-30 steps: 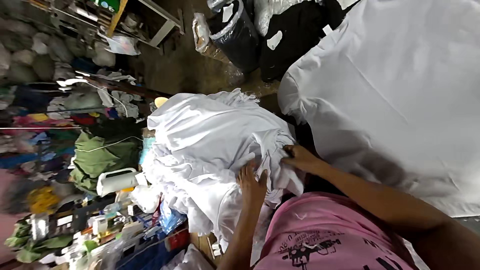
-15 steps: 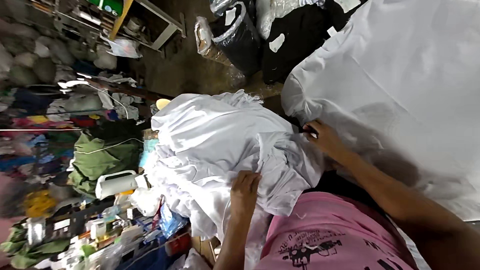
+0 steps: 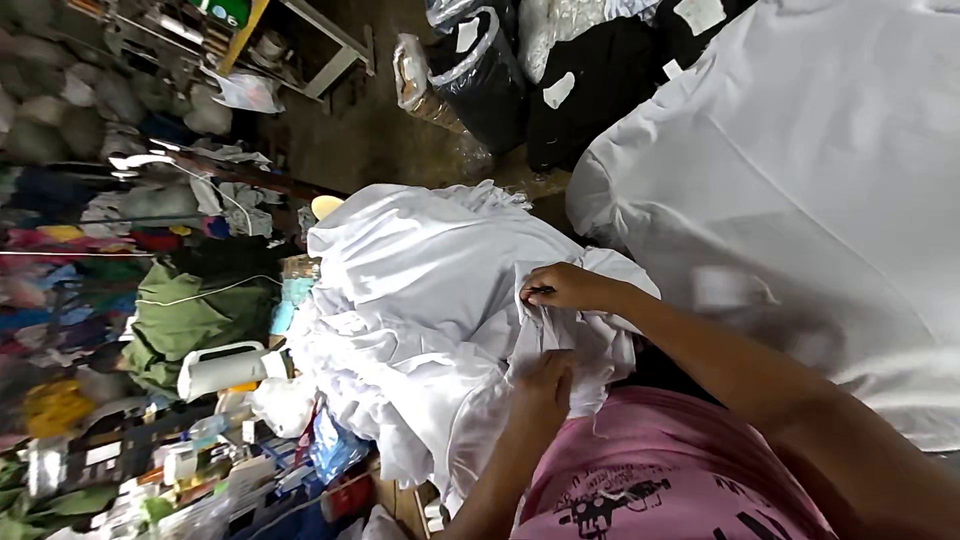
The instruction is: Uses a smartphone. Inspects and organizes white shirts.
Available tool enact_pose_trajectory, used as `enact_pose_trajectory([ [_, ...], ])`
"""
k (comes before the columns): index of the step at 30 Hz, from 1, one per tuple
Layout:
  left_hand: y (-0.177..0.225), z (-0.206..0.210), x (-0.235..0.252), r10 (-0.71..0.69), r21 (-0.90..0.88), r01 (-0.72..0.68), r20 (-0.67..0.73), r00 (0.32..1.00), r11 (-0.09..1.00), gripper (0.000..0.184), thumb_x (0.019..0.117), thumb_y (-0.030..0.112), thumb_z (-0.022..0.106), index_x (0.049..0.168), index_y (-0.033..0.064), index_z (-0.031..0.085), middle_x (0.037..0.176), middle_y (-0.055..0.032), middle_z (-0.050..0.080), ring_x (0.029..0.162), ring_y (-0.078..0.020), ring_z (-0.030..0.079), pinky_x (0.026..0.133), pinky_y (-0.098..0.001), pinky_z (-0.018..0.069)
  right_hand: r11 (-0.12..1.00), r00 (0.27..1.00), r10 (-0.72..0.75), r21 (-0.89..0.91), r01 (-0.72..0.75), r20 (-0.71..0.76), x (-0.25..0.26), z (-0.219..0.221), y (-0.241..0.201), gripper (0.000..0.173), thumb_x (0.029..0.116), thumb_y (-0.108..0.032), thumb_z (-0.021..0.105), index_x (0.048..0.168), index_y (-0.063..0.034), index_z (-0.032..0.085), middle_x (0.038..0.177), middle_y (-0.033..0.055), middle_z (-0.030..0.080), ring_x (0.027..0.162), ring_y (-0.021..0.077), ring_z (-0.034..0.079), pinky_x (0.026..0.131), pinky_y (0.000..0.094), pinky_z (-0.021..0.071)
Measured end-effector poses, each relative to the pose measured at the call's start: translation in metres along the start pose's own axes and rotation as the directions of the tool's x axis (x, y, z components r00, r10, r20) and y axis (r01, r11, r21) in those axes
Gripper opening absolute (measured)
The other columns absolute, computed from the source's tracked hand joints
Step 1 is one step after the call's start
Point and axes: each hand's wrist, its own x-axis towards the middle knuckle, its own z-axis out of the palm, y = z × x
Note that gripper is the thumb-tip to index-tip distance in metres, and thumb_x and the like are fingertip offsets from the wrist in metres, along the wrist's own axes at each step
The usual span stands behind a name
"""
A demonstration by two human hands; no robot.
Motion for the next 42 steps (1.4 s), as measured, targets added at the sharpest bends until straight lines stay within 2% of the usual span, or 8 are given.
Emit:
enact_pose_trajectory([
  [3,-0.006,-0.005,0.015,-0.040,0.048,0.054,-0.256,0.966,0.997,0.017,0.0928,0.003,0.064,0.103,-0.0075,0.073,0.099,-0.0198,0.073,0.075,-0.0179,0.071,0.071,-0.0273,0.0600,0.997,0.999,0.051,0.054,-0.050,-0.019,-0.020,-0.001,0.003,0.029,0.0966,-0.014,0.070,0.122,0.0000,0.070,0.116,0.0192,0.067,0.108,0.0293,0.065,0.097,0.0460,0.0511],
  [6,-0.013,-0.001,0.026,-0.227,0.133,0.249,-0.161,0.960,0.959,0.032,0.0941,0.013,0.070,0.120,-0.0064,0.069,0.119,-0.0261,0.065,0.088,-0.0279,0.070,0.077,-0.0369,0.0596,0.982,0.986,0.146,0.134,-0.134,-0.085,-0.040,0.003,0.003,0.024,0.0968,-0.008,0.067,0.120,-0.0001,0.069,0.113,0.0175,0.067,0.102,0.0243,0.064,0.092,0.0399,0.0527],
  [10,-0.037,0.020,0.027,-0.069,0.149,0.113,-0.274,0.959,0.982,0.013,0.0920,0.003,0.066,0.094,-0.0052,0.076,0.104,-0.0236,0.071,0.093,-0.0317,0.073,0.081,-0.0394,0.0609,0.954,0.948,0.295,0.092,-0.285,-0.119,-0.060,0.007,-0.001,0.027,0.1003,-0.009,0.060,0.125,0.0013,0.066,0.114,0.0188,0.068,0.099,0.0266,0.065,0.090,0.0435,0.0523],
  [14,-0.033,0.006,0.015,-0.096,-0.125,0.064,-0.268,0.959,0.990,0.014,0.0933,0.000,0.062,0.093,-0.0101,0.072,0.109,-0.0241,0.071,0.099,-0.0212,0.071,0.087,-0.0274,0.0580,0.917,0.913,0.385,-0.059,-0.395,-0.132,-0.078,0.006,-0.022,0.049,0.1003,-0.026,0.066,0.138,0.0021,0.053,0.129,0.0243,0.061,0.112,0.0397,0.065,0.096,0.0585,0.0505],
  [21,-0.025,0.004,0.011,-0.120,-0.151,0.079,-0.284,0.951,0.985,0.016,0.0940,0.001,0.058,0.091,-0.0109,0.068,0.113,-0.0251,0.066,0.098,-0.0184,0.068,0.085,-0.0243,0.0561,0.864,0.974,0.046,-0.481,-0.151,-0.223,-0.085,0.031,-0.037,0.026,0.1008,-0.013,0.060,0.118,0.0049,0.067,0.103,0.0249,0.069,0.095,0.0427,0.071,0.079,0.0533,0.0582],
  [32,-0.018,0.019,0.022,-0.186,-0.009,0.197,-0.360,0.914,0.980,0.018,0.0828,0.004,0.075,0.094,-0.0099,0.072,0.105,-0.0248,0.069,0.089,-0.0230,0.070,0.078,-0.0292,0.0585,0.835,0.950,-0.010,-0.525,-0.163,-0.312,-0.075,0.033,-0.035,0.019,0.1002,-0.009,0.059,0.107,0.0024,0.073,0.091,0.0205,0.071,0.084,0.0387,0.072,0.072,0.0506,0.0586],
  [37,-0.024,0.019,0.018,-0.152,-0.118,0.114,-0.395,0.906,0.986,0.012,0.0890,-0.002,0.063,0.086,-0.0096,0.072,0.100,-0.0202,0.069,0.086,-0.0118,0.068,0.077,-0.0178,0.0555,0.817,0.963,-0.050,-0.565,-0.112,-0.264,-0.085,0.032,-0.039,0.020,0.1001,-0.012,0.060,0.111,0.0032,0.069,0.093,0.0207,0.070,0.084,0.0381,0.072,0.072,0.0488,0.0585],
  [42,-0.019,0.025,0.015,-0.048,-0.024,0.041,-0.476,0.878,0.999,0.012,0.0886,0.002,0.065,0.084,-0.0072,0.071,0.100,-0.0202,0.064,0.093,-0.0156,0.063,0.087,-0.0183,0.0509,0.843,0.975,-0.071,-0.535,-0.054,-0.211,-0.081,0.041,-0.045,0.020,0.0984,-0.009,0.061,0.111,0.0045,0.068,0.095,0.0222,0.069,0.086,0.0400,0.071,0.072,0.0506,0.0581],
])
